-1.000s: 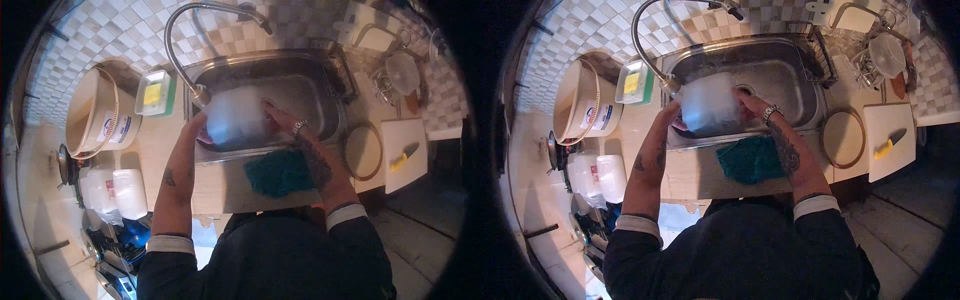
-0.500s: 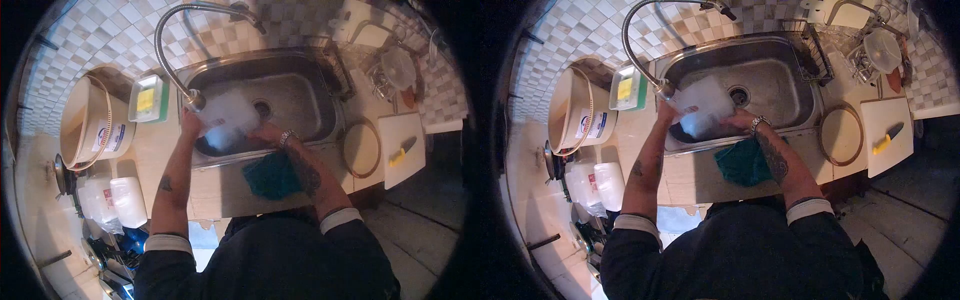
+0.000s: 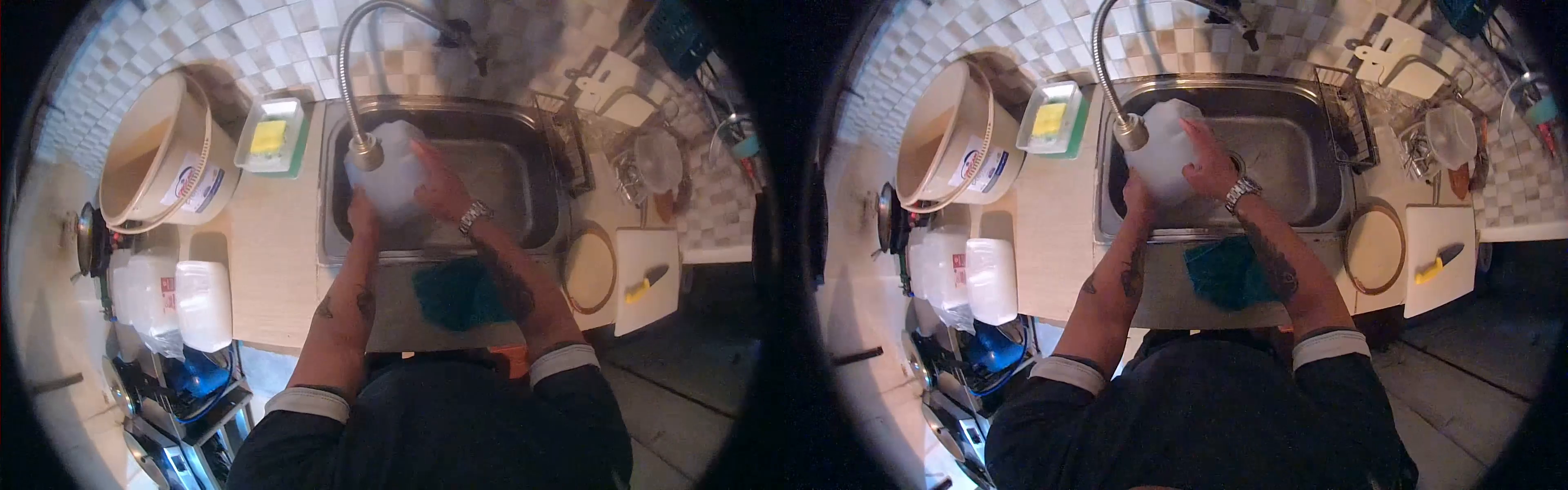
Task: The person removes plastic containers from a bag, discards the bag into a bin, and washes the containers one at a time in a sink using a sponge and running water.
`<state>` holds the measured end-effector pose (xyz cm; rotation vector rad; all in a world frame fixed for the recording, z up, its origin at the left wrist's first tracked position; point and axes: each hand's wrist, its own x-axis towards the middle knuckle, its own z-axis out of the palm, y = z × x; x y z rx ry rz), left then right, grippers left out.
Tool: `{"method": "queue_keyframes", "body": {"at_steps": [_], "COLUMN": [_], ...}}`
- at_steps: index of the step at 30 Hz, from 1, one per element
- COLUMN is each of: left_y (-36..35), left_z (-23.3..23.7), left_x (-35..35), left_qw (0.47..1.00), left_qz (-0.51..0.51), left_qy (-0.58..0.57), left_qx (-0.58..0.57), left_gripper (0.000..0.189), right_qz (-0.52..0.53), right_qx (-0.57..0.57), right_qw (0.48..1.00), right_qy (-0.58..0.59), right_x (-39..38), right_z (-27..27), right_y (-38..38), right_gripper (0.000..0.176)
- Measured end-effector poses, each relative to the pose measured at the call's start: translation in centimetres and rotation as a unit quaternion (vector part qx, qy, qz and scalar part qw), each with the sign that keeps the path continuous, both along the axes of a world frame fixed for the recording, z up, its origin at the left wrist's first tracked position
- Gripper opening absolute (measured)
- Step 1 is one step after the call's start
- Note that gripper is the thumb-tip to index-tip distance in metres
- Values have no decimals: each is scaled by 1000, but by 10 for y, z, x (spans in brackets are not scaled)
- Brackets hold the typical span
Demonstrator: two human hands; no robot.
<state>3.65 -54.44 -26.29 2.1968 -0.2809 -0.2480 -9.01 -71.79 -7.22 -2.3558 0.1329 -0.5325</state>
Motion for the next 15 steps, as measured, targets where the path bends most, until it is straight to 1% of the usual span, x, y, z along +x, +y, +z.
{"method": "queue_keyframes", "body": {"at_steps": [1, 2, 3, 4, 5, 6, 8, 9, 10, 11, 12, 13, 14, 15], "left_y": [1, 2, 1, 0, -1, 0, 0, 1, 3, 5, 7, 8, 8, 10], "left_z": [-2, 1, 4, 7, 10, 14, 24, 38, 58, 84, 98, 120, 142, 177], "left_x": [1, 2, 1, -1, -2, -3, -3, -1, 1, 1, 10, 14, 18, 17], "left_qw": [993, 977, 964, 960, 958, 963, 979, 989, 991, 984, 998, 989, 960, 945], "left_qz": [46, 74, 87, 84, 80, 67, 26, -21, -58, -78, -33, -18, -19, -76], "left_qy": [91, 169, 222, 245, 258, 251, 201, 136, 65, -7, -45, -76, -108, -94], "left_qx": [-67, -104, -115, -107, -97, -76, -14, 50, 106, 159, 14, -125, -256, -304], "left_gripper": [38, 38, 39, 39, 40, 40, 42, 43, 43, 46, 45, 44, 43, 40], "right_qz": [5, 10, 15, 16, 16, 13, 6, -1, 3, 9, 14, 9, 1, -7], "right_qx": [87, 173, 258, 135, 8, -119, -160, -178, -179, -176, -171, -175, -179, -184], "right_qw": [996, 985, 966, 989, 995, 984, 975, 970, 965, 960, 955, 962, 969, 974], "right_qy": [8, 15, 23, 62, 96, 128, 153, 166, 190, 217, 243, 208, 172, 136], "right_x": [-1, -4, -5, -3, -2, 2, 1, -1, -3, -7, -10, -12, -11, -12], "right_z": [2, 0, -2, -8, -22, -31, -52, -57, -46, -22, -11, -21, -37, -48], "right_y": [7, 16, 23, 24, 21, 19, 24, 26, 32, 44, 53, 55, 53, 54], "right_gripper": [73, 71, 69, 67, 65, 63, 67, 69, 71, 72, 74, 75, 75, 76]}}
